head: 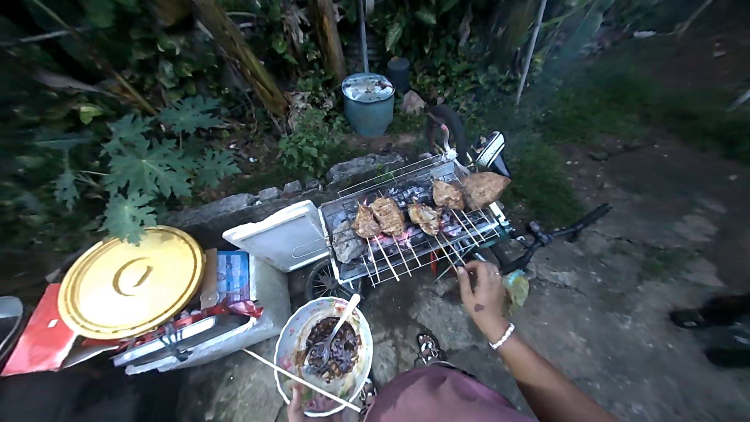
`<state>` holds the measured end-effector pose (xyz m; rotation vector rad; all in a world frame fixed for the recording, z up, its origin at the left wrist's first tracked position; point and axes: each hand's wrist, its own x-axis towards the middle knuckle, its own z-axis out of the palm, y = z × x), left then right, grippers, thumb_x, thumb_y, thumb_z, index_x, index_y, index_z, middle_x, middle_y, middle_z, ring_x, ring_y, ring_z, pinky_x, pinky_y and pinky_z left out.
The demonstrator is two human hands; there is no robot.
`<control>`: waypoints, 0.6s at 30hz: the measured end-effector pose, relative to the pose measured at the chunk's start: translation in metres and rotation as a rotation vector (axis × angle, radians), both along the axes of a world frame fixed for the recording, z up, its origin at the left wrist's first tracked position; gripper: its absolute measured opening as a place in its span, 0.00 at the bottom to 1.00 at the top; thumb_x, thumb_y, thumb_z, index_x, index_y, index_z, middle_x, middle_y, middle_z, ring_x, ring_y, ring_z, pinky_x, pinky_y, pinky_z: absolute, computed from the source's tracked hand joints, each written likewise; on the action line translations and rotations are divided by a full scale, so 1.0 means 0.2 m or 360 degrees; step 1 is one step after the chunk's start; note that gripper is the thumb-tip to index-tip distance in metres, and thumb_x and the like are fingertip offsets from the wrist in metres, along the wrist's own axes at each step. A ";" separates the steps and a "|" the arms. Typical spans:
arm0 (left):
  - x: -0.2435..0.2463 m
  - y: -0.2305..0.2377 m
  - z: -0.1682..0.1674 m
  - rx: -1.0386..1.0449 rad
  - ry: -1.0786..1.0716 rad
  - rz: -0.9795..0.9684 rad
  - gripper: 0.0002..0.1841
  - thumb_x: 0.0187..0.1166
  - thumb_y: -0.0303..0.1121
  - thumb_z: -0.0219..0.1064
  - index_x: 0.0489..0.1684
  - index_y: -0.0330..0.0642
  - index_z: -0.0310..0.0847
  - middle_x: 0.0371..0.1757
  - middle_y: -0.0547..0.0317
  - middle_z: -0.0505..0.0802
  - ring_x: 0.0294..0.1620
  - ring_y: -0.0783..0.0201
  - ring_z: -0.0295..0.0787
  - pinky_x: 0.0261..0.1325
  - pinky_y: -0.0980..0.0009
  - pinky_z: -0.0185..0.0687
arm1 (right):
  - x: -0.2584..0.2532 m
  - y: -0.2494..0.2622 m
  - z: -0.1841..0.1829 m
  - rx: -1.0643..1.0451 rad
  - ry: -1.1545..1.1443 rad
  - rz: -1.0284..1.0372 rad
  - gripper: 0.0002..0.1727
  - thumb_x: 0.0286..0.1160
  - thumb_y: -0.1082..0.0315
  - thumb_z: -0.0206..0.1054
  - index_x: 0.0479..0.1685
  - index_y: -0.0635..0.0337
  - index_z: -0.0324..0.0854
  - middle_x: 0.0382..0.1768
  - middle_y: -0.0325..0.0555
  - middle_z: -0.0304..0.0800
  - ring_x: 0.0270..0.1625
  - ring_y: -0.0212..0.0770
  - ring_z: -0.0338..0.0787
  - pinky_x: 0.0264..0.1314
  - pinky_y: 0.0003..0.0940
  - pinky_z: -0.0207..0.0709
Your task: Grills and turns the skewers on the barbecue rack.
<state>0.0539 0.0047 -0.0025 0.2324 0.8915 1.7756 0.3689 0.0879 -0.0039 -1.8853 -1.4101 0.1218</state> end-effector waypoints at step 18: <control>-0.05 -0.02 0.01 0.0007 0.0012 0.0047 0.30 0.90 0.43 0.35 0.26 0.60 0.89 0.27 0.69 0.97 0.28 0.74 0.95 0.32 0.72 0.92 | -0.17 0.44 0.15 -0.1087 0.0513 0.0326 0.17 0.88 0.63 0.61 0.57 0.70 0.86 0.56 0.63 0.89 0.62 0.55 0.87 0.71 0.53 0.74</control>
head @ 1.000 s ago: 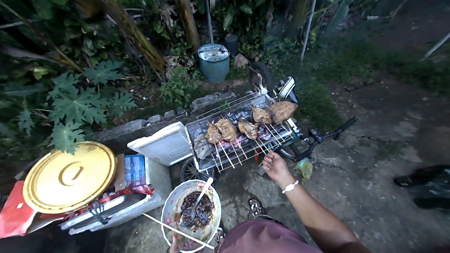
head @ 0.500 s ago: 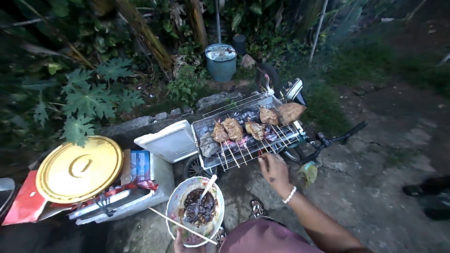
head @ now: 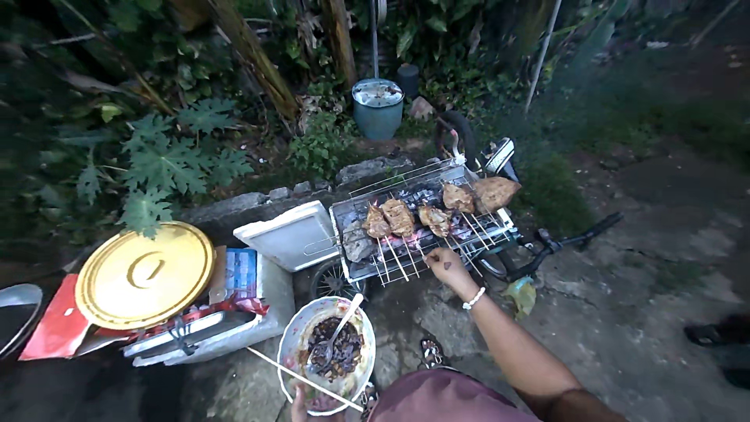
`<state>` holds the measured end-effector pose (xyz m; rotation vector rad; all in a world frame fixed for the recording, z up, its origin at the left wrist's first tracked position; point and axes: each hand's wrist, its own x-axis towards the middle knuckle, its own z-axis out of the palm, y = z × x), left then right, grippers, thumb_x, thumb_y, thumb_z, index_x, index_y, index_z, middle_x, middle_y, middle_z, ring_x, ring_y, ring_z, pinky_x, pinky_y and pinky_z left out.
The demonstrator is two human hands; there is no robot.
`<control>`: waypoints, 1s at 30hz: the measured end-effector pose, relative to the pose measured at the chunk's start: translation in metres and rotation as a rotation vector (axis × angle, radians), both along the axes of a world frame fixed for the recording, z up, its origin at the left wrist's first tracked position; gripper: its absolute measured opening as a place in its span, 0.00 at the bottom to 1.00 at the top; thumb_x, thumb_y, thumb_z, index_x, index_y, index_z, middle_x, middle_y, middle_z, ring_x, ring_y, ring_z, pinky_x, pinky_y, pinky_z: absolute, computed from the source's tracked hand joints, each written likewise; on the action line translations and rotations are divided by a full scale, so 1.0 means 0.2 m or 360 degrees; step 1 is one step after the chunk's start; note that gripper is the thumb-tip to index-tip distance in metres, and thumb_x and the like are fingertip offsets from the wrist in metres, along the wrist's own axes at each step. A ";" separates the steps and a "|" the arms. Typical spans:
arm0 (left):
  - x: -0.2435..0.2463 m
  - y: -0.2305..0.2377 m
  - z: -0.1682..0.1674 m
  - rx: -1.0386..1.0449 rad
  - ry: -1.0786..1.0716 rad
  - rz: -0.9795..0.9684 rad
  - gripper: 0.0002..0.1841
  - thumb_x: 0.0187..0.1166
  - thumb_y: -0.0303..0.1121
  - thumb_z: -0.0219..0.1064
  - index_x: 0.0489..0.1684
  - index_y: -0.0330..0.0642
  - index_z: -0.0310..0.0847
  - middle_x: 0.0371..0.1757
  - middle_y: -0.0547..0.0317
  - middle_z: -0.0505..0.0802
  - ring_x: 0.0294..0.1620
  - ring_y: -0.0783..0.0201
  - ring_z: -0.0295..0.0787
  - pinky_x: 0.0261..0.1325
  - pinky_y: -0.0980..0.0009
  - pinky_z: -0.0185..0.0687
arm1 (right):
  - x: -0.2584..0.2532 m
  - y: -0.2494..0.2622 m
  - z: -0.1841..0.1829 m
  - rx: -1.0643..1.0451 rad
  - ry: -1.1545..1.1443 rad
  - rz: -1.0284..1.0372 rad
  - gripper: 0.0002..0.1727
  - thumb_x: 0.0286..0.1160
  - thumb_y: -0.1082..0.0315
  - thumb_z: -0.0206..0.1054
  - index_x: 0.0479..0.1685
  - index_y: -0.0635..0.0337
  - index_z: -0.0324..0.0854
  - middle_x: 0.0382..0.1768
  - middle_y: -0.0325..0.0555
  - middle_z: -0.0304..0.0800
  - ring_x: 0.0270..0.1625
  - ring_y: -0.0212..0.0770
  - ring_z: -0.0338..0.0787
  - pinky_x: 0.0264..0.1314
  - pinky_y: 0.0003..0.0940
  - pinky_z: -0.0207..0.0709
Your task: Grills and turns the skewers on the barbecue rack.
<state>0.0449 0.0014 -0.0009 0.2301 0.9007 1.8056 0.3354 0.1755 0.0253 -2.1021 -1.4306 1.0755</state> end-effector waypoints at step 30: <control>0.00 0.01 -0.03 0.0048 -0.0019 -0.0031 0.27 0.90 0.43 0.40 0.28 0.58 0.90 0.29 0.67 0.97 0.31 0.73 0.96 0.35 0.70 0.93 | -0.07 -0.01 0.11 0.0248 -0.0380 0.0079 0.17 0.88 0.69 0.56 0.56 0.73 0.85 0.54 0.66 0.91 0.62 0.59 0.90 0.71 0.54 0.76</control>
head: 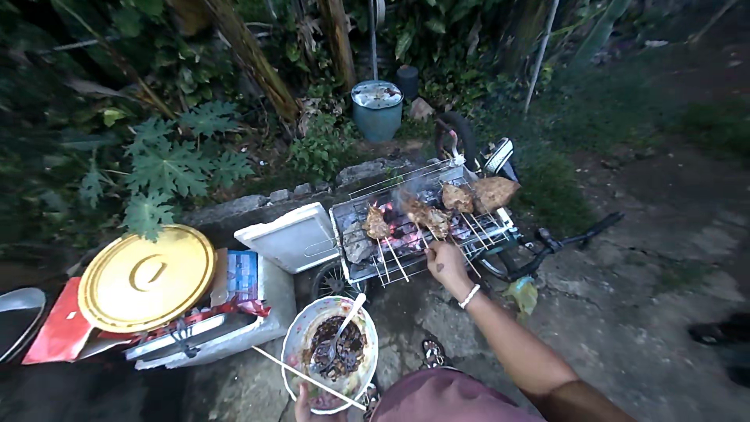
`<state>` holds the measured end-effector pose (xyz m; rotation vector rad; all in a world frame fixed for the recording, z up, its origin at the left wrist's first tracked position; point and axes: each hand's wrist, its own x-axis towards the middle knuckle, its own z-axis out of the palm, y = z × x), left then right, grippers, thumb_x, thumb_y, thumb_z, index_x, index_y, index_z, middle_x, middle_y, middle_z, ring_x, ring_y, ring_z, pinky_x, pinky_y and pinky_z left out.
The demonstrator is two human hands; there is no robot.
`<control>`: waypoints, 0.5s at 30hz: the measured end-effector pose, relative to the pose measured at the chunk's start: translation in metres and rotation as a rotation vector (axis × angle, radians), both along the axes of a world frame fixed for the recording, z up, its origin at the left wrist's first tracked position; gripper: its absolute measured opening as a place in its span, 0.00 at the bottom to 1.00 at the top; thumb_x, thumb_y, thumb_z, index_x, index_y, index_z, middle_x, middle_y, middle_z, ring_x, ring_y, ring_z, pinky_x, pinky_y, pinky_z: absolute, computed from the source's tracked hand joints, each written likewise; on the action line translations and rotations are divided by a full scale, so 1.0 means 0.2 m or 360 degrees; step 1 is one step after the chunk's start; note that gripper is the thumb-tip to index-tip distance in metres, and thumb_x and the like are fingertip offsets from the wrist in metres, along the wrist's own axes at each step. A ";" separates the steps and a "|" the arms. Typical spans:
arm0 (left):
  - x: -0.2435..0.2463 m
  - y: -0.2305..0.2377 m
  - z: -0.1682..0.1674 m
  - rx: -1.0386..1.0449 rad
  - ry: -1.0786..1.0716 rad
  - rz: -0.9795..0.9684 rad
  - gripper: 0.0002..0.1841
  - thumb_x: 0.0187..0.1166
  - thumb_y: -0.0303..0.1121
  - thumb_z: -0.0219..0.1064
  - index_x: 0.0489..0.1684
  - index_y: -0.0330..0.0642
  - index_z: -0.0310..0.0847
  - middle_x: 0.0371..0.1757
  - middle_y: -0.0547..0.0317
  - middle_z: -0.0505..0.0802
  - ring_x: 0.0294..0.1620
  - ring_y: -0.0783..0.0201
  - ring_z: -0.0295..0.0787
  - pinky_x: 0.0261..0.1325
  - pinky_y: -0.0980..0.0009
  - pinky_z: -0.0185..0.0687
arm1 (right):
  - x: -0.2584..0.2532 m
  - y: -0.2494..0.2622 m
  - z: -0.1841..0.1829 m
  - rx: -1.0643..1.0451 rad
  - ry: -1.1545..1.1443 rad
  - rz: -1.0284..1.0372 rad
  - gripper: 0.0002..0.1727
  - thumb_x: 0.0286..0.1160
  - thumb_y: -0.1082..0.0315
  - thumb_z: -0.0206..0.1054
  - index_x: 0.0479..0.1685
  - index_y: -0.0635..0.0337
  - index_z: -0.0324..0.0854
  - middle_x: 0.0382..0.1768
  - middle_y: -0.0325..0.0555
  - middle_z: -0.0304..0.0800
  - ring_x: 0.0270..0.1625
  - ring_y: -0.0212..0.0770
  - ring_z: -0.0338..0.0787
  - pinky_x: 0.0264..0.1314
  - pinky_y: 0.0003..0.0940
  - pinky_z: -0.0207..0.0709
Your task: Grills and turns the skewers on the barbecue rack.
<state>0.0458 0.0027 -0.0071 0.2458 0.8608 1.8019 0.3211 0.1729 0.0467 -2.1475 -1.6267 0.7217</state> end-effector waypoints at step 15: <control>-0.02 -0.02 0.01 0.0026 -0.0032 0.0024 0.27 0.89 0.44 0.42 0.28 0.58 0.91 0.25 0.66 0.96 0.26 0.73 0.94 0.31 0.72 0.92 | -0.02 -0.23 -0.11 0.0822 -0.0228 -0.0028 0.15 0.78 0.64 0.68 0.35 0.70 0.90 0.36 0.64 0.93 0.35 0.61 0.94 0.38 0.58 0.85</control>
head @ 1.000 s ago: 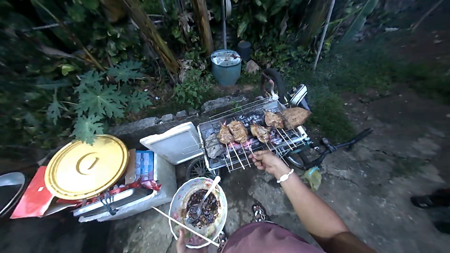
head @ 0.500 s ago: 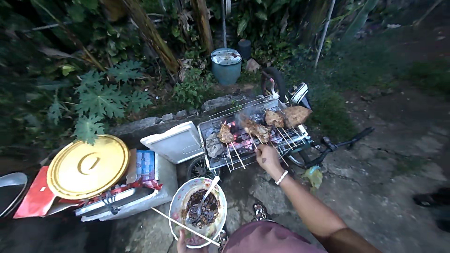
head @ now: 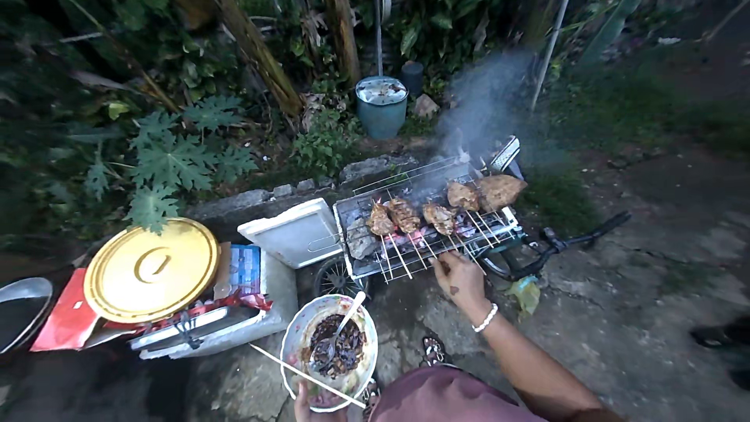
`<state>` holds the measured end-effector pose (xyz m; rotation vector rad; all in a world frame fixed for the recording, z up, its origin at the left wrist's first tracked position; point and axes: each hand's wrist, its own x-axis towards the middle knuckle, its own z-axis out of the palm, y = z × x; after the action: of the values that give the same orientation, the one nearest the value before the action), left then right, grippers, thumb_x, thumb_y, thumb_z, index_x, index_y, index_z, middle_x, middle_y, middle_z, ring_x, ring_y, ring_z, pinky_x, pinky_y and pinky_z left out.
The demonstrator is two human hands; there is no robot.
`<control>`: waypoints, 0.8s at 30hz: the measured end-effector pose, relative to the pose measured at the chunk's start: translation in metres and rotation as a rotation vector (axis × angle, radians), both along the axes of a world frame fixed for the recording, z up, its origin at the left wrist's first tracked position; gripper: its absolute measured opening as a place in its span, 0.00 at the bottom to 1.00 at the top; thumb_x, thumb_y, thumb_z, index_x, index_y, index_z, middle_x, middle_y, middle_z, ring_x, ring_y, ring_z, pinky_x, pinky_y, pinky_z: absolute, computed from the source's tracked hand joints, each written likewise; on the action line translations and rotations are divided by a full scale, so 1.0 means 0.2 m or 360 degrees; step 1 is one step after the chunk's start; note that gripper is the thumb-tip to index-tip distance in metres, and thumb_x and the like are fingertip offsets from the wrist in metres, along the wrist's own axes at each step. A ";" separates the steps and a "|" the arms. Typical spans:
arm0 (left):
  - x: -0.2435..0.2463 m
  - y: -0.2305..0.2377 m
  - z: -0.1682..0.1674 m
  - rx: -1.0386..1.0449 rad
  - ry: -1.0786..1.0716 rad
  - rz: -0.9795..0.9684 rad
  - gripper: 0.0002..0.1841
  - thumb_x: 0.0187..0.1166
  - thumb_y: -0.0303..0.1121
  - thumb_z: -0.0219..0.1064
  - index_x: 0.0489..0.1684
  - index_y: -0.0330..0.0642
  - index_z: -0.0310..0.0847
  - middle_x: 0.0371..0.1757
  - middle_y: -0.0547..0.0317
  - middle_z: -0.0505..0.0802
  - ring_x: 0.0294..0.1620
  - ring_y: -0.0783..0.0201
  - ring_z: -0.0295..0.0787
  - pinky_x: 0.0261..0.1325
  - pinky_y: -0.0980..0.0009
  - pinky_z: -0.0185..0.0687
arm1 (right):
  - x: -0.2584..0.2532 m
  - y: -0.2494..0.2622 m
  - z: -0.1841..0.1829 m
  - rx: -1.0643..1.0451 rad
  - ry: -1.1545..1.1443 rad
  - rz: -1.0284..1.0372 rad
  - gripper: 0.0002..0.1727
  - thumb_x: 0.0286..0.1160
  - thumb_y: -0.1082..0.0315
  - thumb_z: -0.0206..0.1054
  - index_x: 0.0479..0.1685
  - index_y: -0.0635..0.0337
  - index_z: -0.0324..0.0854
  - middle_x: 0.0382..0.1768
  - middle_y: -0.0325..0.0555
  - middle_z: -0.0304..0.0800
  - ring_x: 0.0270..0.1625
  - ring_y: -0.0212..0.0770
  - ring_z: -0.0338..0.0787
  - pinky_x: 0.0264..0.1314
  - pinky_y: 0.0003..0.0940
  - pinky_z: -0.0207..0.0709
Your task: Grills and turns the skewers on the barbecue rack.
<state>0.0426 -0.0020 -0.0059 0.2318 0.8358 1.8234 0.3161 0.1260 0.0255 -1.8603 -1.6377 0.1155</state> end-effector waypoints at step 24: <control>0.03 0.02 -0.01 -0.0010 0.0067 -0.0005 0.27 0.89 0.42 0.40 0.27 0.60 0.90 0.25 0.68 0.96 0.24 0.75 0.93 0.28 0.74 0.90 | -0.17 0.03 -0.04 -0.0934 0.0168 0.0191 0.22 0.88 0.56 0.60 0.63 0.67 0.83 0.53 0.62 0.92 0.58 0.59 0.92 0.64 0.55 0.80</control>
<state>0.0487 0.0013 -0.0074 0.2685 0.8698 1.8181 0.2825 0.1320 0.0166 -2.1195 -1.7626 0.8066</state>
